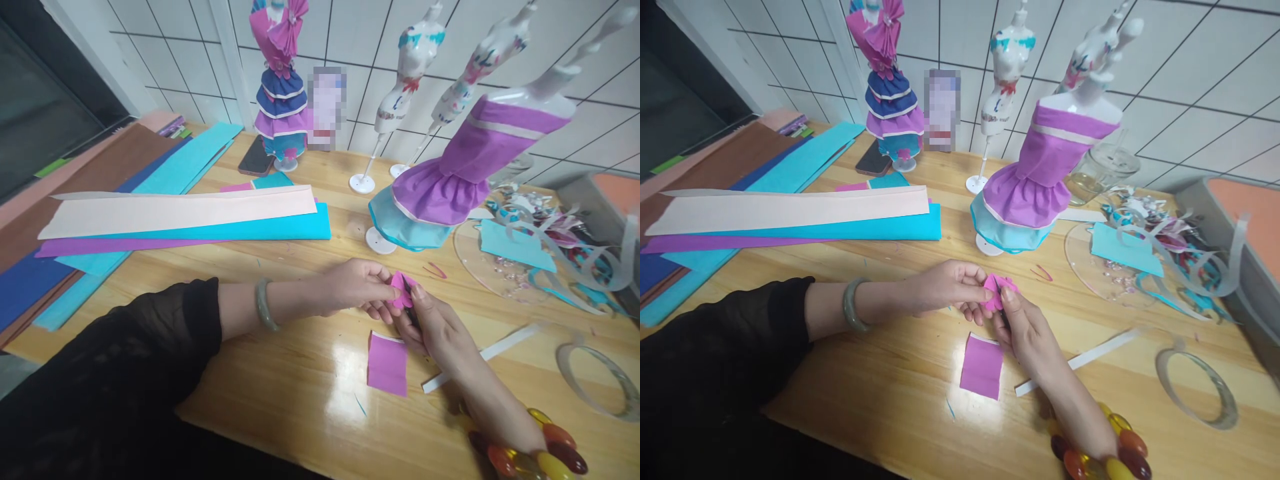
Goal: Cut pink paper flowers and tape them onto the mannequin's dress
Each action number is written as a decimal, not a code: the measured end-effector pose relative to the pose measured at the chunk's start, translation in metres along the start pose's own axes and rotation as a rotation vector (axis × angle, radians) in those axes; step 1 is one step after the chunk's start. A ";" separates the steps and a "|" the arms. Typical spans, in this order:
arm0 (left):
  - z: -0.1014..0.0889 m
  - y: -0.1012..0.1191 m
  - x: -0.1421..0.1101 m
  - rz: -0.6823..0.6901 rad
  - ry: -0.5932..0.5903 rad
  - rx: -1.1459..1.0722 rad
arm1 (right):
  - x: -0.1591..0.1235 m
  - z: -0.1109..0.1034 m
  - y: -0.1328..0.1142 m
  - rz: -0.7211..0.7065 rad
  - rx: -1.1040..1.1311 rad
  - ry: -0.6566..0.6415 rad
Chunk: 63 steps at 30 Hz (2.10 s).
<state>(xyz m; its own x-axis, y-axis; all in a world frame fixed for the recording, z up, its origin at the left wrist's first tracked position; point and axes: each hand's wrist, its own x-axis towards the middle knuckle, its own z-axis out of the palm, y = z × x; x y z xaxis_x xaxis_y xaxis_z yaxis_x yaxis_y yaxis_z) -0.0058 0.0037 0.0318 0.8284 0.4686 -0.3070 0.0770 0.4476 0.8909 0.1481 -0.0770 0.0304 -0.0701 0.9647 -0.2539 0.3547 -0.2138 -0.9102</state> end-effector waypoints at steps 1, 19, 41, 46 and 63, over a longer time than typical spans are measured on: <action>0.000 0.000 0.000 0.004 0.003 0.000 | 0.000 0.000 0.000 0.002 0.006 -0.004; 0.001 0.004 -0.002 -0.010 0.011 0.016 | 0.000 -0.001 0.004 -0.006 0.030 -0.009; 0.000 0.005 -0.002 -0.009 0.012 0.017 | 0.000 -0.001 0.002 0.004 0.008 0.012; -0.003 0.001 0.002 0.025 -0.010 0.031 | -0.001 -0.002 0.003 0.013 0.025 -0.008; -0.009 0.001 0.004 0.058 -0.050 0.122 | 0.000 -0.003 0.001 -0.030 0.010 -0.019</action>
<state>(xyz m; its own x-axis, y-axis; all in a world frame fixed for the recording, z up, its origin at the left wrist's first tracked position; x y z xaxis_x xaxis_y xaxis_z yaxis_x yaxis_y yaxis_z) -0.0073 0.0129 0.0287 0.8598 0.4509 -0.2395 0.0925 0.3237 0.9416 0.1514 -0.0767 0.0308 -0.0982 0.9678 -0.2320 0.3424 -0.1860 -0.9210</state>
